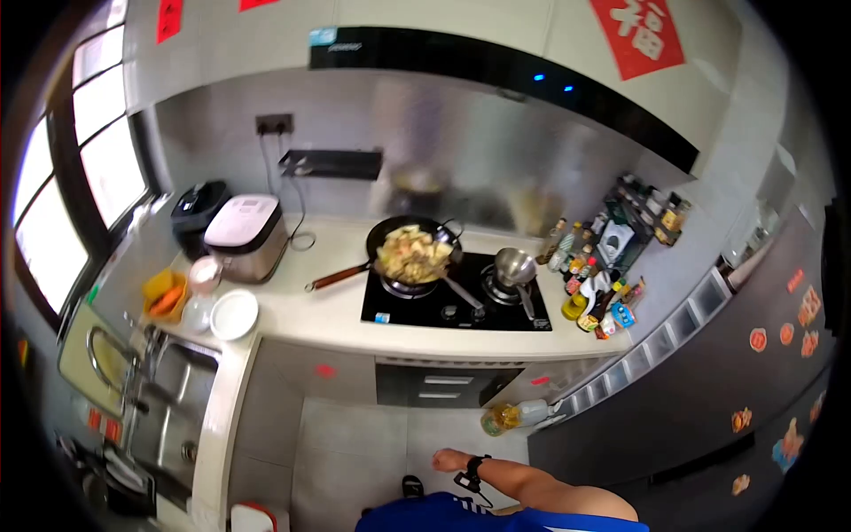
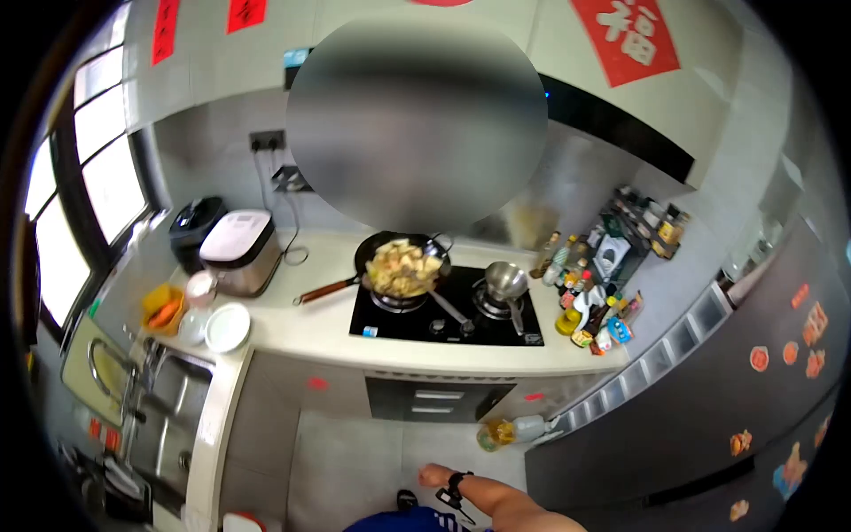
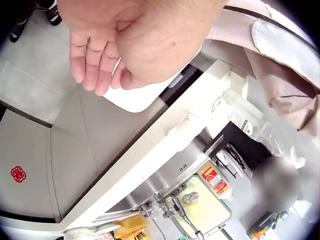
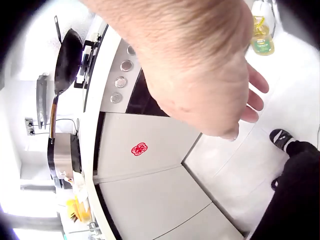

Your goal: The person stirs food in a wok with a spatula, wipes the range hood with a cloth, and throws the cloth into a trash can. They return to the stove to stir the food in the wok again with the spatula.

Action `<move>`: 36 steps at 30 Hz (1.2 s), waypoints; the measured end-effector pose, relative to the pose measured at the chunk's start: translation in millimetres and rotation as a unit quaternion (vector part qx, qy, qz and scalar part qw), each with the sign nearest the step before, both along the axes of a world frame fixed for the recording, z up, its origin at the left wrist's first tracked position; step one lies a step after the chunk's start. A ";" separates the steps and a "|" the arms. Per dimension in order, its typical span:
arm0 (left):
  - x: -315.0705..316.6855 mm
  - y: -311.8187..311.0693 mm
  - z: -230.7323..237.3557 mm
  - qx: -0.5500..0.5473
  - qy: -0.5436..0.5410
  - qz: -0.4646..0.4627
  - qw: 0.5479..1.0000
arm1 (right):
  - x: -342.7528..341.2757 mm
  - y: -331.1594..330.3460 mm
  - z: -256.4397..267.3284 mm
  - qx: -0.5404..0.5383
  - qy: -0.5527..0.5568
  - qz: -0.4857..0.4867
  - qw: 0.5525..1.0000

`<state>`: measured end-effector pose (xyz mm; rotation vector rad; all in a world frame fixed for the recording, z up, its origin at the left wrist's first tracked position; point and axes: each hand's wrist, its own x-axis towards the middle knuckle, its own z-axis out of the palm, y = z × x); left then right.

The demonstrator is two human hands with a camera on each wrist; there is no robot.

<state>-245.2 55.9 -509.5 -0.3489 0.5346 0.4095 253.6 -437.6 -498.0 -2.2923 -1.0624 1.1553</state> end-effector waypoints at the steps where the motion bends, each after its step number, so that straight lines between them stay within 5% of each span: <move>1: 0.0 -2.5 -0.3 0.058 0.059 0.014 0.996 | -0.2 -10.3 -13.8 0.067 0.024 -0.034 0.997; 3: -6.3 -18.3 16.7 0.147 0.159 0.032 0.976 | -7.7 -30.2 -62.0 0.146 0.079 -0.039 0.985; 4: -2.9 -21.9 34.9 0.174 0.201 0.038 0.963 | 1.3 -44.5 -95.3 0.245 0.025 0.053 0.968; 5: -1.4 -22.9 52.9 0.186 0.246 0.047 0.950 | 4.9 -47.8 -92.0 0.099 0.016 0.071 0.992; 6: -6.2 -26.7 63.3 0.183 0.295 0.060 0.936 | -12.2 -28.5 -15.2 0.039 0.106 -0.096 0.989; 7: -8.3 -31.4 75.1 0.179 0.338 0.079 0.920 | -7.2 -38.1 -25.0 -0.004 0.096 -0.041 0.995; 8: -0.3 -35.1 90.4 0.166 0.384 0.099 0.903 | -8.4 -40.5 -10.2 -0.062 0.152 -0.107 0.981; 9: -22.1 -26.7 72.4 0.281 0.321 0.054 0.903 | -16.1 -44.7 0.2 -0.074 0.157 -0.111 0.978; 12: 0.6 -37.0 133.9 0.346 0.588 0.094 0.725 | -23.0 -60.8 38.3 -0.100 0.160 -0.131 0.973; 14: -14.1 -29.3 127.8 0.398 0.649 0.081 0.643 | -12.4 -86.2 24.5 -0.045 0.322 -0.162 0.932; 16: -21.3 -20.9 121.5 0.449 0.713 0.051 0.536 | 2.9 -116.4 -29.6 -0.061 0.357 -0.199 0.911; 18: -30.0 -6.0 109.6 0.529 0.769 0.003 0.358 | 5.3 -113.8 -42.0 -0.091 0.402 -0.263 0.873; 19: -26.2 -0.8 111.1 0.564 0.784 0.015 0.259 | 6.6 -104.9 -12.6 -0.064 0.258 -0.125 0.956; 20: -21.2 3.9 118.1 0.591 0.791 0.027 0.157 | 0.9 -84.6 7.4 -0.080 0.223 -0.130 0.963; 21: -13.3 7.1 131.2 0.567 0.786 0.025 0.243 | -4.0 -69.5 19.8 -0.096 0.189 -0.135 0.968; 25: 4.8 29.9 157.3 0.491 0.837 -0.023 0.240 | -11.4 -42.8 23.3 -0.100 0.186 -0.194 0.958; 28: 5.7 46.8 169.9 0.482 0.850 -0.115 0.181 | -27.2 -31.2 36.4 -0.070 0.180 -0.199 0.961; 32: 3.5 66.0 161.8 0.453 0.835 -0.240 0.202 | -46.1 -37.3 50.9 -0.068 0.160 -0.162 0.971; 36: -1.9 76.3 144.1 0.456 0.832 -0.240 0.207 | -57.9 -56.1 60.7 -0.090 0.169 -0.139 0.972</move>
